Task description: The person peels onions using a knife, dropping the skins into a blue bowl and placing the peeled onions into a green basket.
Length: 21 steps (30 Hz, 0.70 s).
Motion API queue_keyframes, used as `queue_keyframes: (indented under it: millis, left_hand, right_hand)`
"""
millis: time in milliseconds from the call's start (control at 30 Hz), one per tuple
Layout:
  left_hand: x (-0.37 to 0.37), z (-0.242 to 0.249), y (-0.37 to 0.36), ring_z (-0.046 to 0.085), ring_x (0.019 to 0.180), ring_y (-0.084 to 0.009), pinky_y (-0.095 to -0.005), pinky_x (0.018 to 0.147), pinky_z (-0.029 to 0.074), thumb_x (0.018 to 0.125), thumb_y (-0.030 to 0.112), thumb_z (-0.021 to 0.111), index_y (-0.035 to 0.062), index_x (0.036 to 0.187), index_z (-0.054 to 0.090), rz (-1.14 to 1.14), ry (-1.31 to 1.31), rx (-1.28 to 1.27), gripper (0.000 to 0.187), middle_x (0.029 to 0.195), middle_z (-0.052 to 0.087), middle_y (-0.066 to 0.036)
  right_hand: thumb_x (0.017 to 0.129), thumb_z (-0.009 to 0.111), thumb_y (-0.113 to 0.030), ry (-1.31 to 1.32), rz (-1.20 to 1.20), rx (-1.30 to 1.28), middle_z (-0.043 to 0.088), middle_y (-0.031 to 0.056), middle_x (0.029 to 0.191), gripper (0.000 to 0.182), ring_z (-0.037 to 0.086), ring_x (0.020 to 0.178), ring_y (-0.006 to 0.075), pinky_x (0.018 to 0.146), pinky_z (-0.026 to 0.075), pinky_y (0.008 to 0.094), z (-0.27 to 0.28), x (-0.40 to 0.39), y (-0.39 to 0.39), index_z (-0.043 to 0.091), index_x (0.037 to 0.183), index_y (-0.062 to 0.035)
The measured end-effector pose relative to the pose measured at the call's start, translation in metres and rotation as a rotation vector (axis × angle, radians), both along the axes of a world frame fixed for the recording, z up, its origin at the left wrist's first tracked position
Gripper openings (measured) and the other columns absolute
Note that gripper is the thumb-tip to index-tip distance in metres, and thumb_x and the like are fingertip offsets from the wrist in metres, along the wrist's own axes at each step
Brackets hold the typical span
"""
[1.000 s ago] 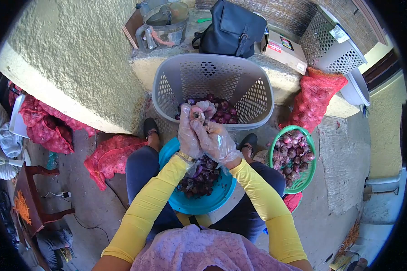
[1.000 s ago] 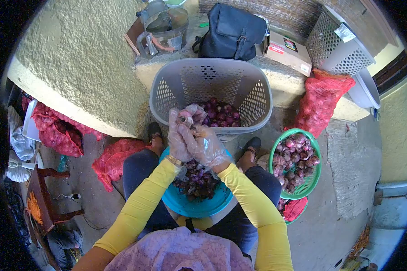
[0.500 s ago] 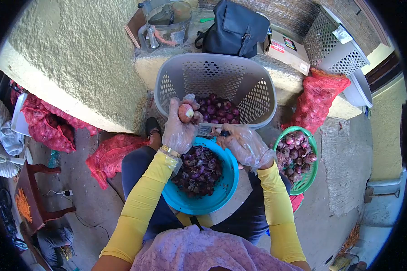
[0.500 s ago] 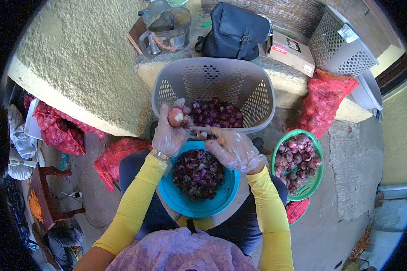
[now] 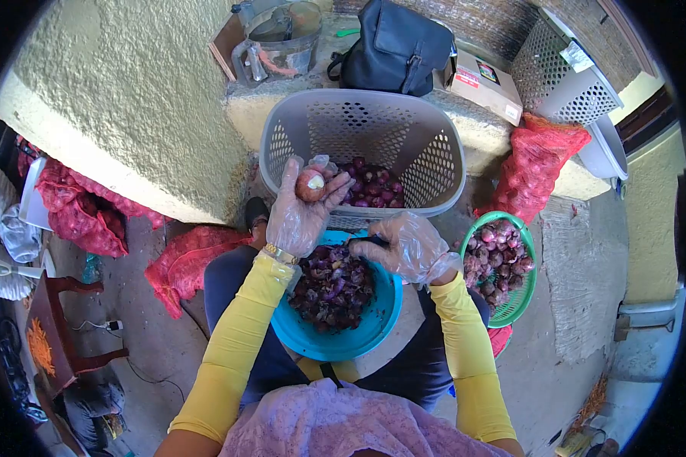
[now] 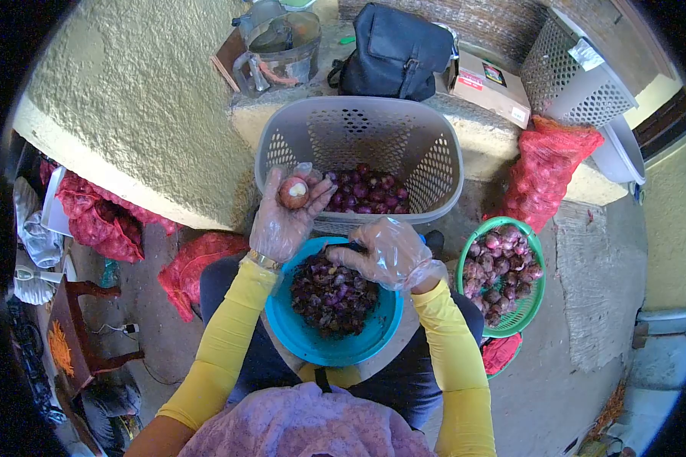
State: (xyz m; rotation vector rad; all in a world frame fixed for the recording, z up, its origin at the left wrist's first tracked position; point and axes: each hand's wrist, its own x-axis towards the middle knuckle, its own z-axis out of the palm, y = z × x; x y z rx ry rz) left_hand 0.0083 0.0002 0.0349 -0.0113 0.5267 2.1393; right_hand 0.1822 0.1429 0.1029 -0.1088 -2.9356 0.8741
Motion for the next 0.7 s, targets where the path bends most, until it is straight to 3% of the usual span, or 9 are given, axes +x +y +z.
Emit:
queue_keyframes:
  millis: [167,267,367,433,467,533,600,667,700]
  left_hand:
    - [0.005,0.018,0.001,0.062,0.119,-0.0405,-0.0548,0.112,0.048,0.105,0.035,0.064,0.0022,0.114,0.06,0.015,0.016,-0.004,0.034,0.113,0.063,-0.016]
    - [0.003,0.015,0.001,0.064,0.118,-0.0373,-0.0534,0.113,0.048,0.103,0.029,0.066,0.0028,0.117,0.06,-0.038,0.1,0.049,0.03,0.116,0.062,-0.014]
    - [0.0,0.009,0.002,0.062,0.124,-0.0342,-0.0504,0.112,0.049,0.103,0.021,0.065,0.0017,0.122,0.06,-0.026,0.172,-0.083,0.028,0.121,0.063,-0.013]
    - [-0.001,0.007,0.001,0.063,0.123,-0.0327,-0.049,0.111,0.049,0.101,0.019,0.067,0.0021,0.123,0.06,0.002,0.238,-0.102,0.029,0.121,0.063,-0.012]
    - [-0.001,0.007,0.0,0.063,0.122,-0.0312,-0.0475,0.111,0.049,0.1,0.017,0.069,0.0026,0.124,0.061,0.028,0.302,-0.124,0.03,0.12,0.063,-0.011]
    - [0.0,0.018,-0.002,0.064,0.118,-0.029,-0.0451,0.109,0.05,0.096,0.013,0.074,0.0036,0.123,0.061,0.05,0.346,-0.216,0.032,0.122,0.062,-0.011]
    - [-0.002,0.019,-0.003,0.066,0.114,-0.0268,-0.0427,0.107,0.051,0.092,0.008,0.078,0.0046,0.122,0.061,0.072,0.39,-0.308,0.035,0.124,0.061,-0.011]
    - [-0.006,0.01,-0.005,0.064,0.115,-0.0236,-0.0371,0.105,0.051,0.086,0.005,0.081,0.0036,0.125,0.061,0.07,0.808,-0.398,0.044,0.125,0.061,-0.011]
    - [-0.008,0.01,-0.006,0.064,0.115,-0.0236,-0.0371,0.105,0.051,0.086,0.005,0.081,0.0036,0.125,0.061,0.071,0.808,-0.397,0.044,0.125,0.061,-0.011]
  right_hand:
    - [0.093,0.07,-0.054,-0.014,-0.002,-0.086,0.068,0.0254,0.077,0.054,0.068,0.074,0.0444,0.066,0.052,0.0509,0.0,0.001,0.002,0.072,0.099,0.0001]
    - [0.099,0.066,-0.041,-0.131,-0.119,-0.259,0.066,0.0261,0.084,0.044,0.068,0.078,0.0416,0.069,0.051,0.049,-0.006,0.007,0.008,0.062,0.114,0.0007]
    - [0.104,0.058,-0.024,0.164,0.072,-0.259,0.063,0.0216,0.083,0.029,0.065,0.078,0.0327,0.07,0.05,0.0464,-0.016,0.01,0.015,0.055,0.118,0.0008]
    - [0.107,0.049,-0.016,-0.147,-0.026,-0.636,0.059,0.0107,0.083,0.019,0.06,0.076,0.02,0.067,0.05,0.0386,-0.006,0.007,0.011,0.055,0.118,-0.0021]
    - [0.107,0.049,-0.016,-0.147,-0.024,-0.636,0.059,0.0107,0.083,0.019,0.06,0.076,0.02,0.067,0.05,0.0386,-0.007,0.007,0.011,0.055,0.118,-0.0021]
    - [0.109,0.046,-0.017,-0.244,-0.084,-0.969,0.056,0.0019,0.087,0.019,0.055,0.076,0.0117,0.065,0.049,0.0296,-0.008,0.007,0.01,0.054,0.123,-0.0062]
    - [0.109,0.045,-0.017,-0.235,-0.113,-1.024,0.055,0.0004,0.088,0.02,0.055,0.076,0.0098,0.065,0.048,0.0262,-0.004,0.007,0.008,0.053,0.125,-0.0069]
    - [0.11,0.045,-0.017,-0.225,-0.142,-1.078,0.054,-0.0011,0.089,0.021,0.054,0.076,0.0079,0.064,0.047,0.0229,-0.003,0.005,0.008,0.053,0.127,-0.0076]
    - [0.11,0.045,-0.017,-0.198,-0.145,-1.05,0.054,-0.0006,0.091,0.023,0.054,0.077,0.0082,0.065,0.049,0.0228,-0.003,0.004,0.01,0.053,0.128,-0.0062]
